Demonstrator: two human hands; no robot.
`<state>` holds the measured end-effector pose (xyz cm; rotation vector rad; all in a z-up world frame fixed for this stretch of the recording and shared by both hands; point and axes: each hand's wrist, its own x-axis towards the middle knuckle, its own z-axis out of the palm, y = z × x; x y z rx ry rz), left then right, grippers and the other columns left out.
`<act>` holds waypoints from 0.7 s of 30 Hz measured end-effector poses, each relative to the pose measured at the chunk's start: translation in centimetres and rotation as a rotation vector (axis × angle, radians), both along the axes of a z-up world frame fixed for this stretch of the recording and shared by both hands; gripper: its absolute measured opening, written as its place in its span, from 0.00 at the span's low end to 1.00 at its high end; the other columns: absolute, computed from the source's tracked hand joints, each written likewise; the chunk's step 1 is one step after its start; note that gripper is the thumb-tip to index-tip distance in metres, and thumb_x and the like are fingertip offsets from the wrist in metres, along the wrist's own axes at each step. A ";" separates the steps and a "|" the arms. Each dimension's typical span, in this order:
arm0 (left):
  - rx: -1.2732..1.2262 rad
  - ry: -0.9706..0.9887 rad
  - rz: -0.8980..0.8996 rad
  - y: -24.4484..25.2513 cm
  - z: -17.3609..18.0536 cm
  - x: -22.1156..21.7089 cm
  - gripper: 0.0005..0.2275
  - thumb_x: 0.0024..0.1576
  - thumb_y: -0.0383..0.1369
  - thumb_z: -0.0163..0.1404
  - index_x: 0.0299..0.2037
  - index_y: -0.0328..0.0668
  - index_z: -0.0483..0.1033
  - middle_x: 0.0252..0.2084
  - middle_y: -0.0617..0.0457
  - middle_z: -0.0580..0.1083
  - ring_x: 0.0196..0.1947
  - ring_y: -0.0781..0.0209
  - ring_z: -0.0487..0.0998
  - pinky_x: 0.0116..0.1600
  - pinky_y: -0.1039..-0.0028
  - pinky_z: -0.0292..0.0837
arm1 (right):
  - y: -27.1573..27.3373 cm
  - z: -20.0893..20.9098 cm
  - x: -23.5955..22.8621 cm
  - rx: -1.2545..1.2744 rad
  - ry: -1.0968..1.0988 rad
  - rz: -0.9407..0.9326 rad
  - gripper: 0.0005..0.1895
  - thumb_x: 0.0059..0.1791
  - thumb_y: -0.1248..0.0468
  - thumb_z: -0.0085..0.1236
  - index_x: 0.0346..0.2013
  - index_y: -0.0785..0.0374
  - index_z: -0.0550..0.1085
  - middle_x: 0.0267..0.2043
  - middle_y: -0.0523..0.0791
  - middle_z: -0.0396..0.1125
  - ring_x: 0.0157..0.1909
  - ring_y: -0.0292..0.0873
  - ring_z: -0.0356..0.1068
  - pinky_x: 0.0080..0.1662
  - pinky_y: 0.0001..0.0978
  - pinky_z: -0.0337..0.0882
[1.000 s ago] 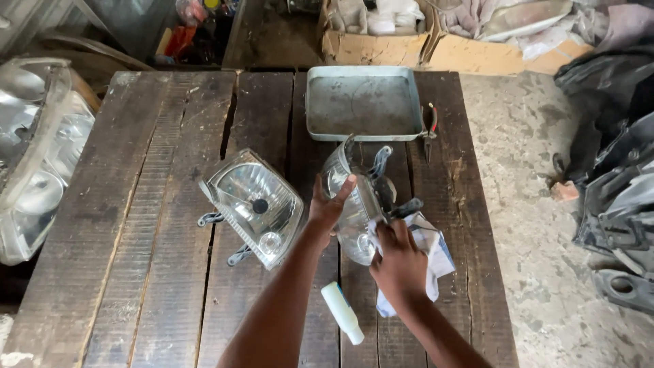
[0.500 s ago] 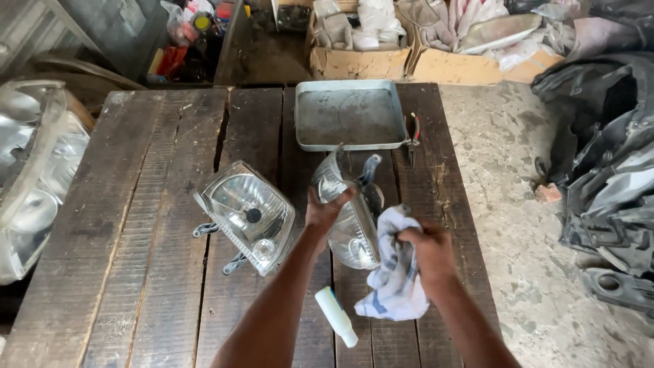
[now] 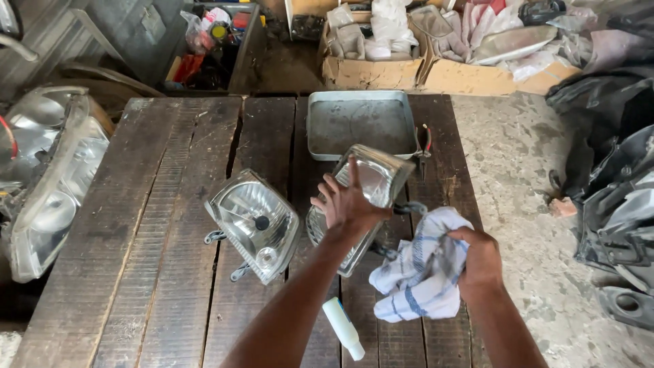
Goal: The person cleans two car headlights placed on a wooden workbench using a white cloth. They wipe the surface of the first headlight, then move to the second one, cleaning both the front and back sides. The person also handles a small bottle and a metal tray on the table.
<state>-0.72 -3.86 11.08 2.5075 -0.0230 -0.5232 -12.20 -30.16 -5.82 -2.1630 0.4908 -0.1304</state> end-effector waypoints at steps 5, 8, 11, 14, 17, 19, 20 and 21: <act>0.256 -0.192 -0.162 -1.3 -2.9 -1.4 0.62 0.41 0.60 0.66 0.79 0.53 0.33 0.71 0.19 0.51 0.71 0.19 0.49 0.65 0.24 0.39 | 4.7 11.8 0.0 0.270 0.239 -0.415 0.21 0.43 0.62 0.60 0.51 0.49 0.81 0.58 0.46 0.71 0.64 0.51 0.66 0.64 0.47 0.62; 0.381 -0.307 -0.248 -1.9 -4.6 -1.9 0.62 0.41 0.57 0.67 0.79 0.51 0.33 0.69 0.19 0.53 0.69 0.19 0.51 0.63 0.22 0.38 | 6.6 16.7 1.0 0.380 0.287 -0.575 0.20 0.44 0.61 0.57 0.50 0.49 0.81 0.57 0.47 0.71 0.63 0.51 0.66 0.62 0.49 0.63; 0.431 -0.353 -0.309 -1.9 -5.4 -3.1 0.62 0.42 0.53 0.69 0.79 0.51 0.31 0.69 0.18 0.52 0.70 0.18 0.49 0.63 0.21 0.38 | 6.7 17.4 1.6 0.421 0.229 -0.589 0.19 0.46 0.62 0.53 0.51 0.52 0.80 0.53 0.50 0.72 0.57 0.52 0.69 0.58 0.49 0.66; 0.492 -0.438 -0.356 -1.8 -8.5 -3.7 0.58 0.42 0.50 0.70 0.78 0.47 0.38 0.69 0.18 0.52 0.71 0.18 0.48 0.64 0.23 0.39 | 6.1 16.1 2.7 0.469 0.128 -0.571 0.19 0.49 0.62 0.53 0.54 0.56 0.77 0.46 0.51 0.72 0.47 0.51 0.72 0.51 0.47 0.69; 0.507 -0.609 -0.352 -1.9 -11.1 -4.1 0.52 0.41 0.46 0.70 0.75 0.42 0.51 0.68 0.18 0.54 0.71 0.18 0.50 0.65 0.28 0.45 | 5.7 14.3 4.7 0.403 -0.017 -0.497 0.15 0.50 0.60 0.56 0.50 0.60 0.77 0.37 0.49 0.69 0.40 0.44 0.68 0.41 0.41 0.68; 0.489 -0.722 -0.334 -2.1 -10.9 -4.5 0.48 0.41 0.43 0.69 0.73 0.40 0.57 0.67 0.19 0.56 0.71 0.18 0.52 0.65 0.30 0.49 | 5.0 12.3 6.1 0.305 -0.090 -0.441 0.12 0.51 0.59 0.57 0.44 0.61 0.78 0.33 0.46 0.67 0.38 0.39 0.65 0.38 0.37 0.66; 0.449 -0.662 -0.359 -2.0 -10.0 -4.5 0.46 0.44 0.41 0.67 0.73 0.40 0.56 0.69 0.20 0.54 0.72 0.21 0.49 0.67 0.32 0.46 | 4.6 11.0 7.2 0.288 -0.115 -0.394 0.11 0.50 0.59 0.57 0.43 0.61 0.78 0.33 0.44 0.66 0.38 0.38 0.63 0.38 0.35 0.65; 0.409 -0.602 -0.384 -1.8 -9.0 -4.5 0.43 0.48 0.40 0.65 0.73 0.39 0.56 0.71 0.22 0.52 0.74 0.23 0.47 0.69 0.34 0.42 | 4.2 9.8 8.2 0.271 -0.141 -0.347 0.10 0.50 0.60 0.58 0.42 0.62 0.79 0.32 0.43 0.65 0.38 0.37 0.62 0.38 0.34 0.63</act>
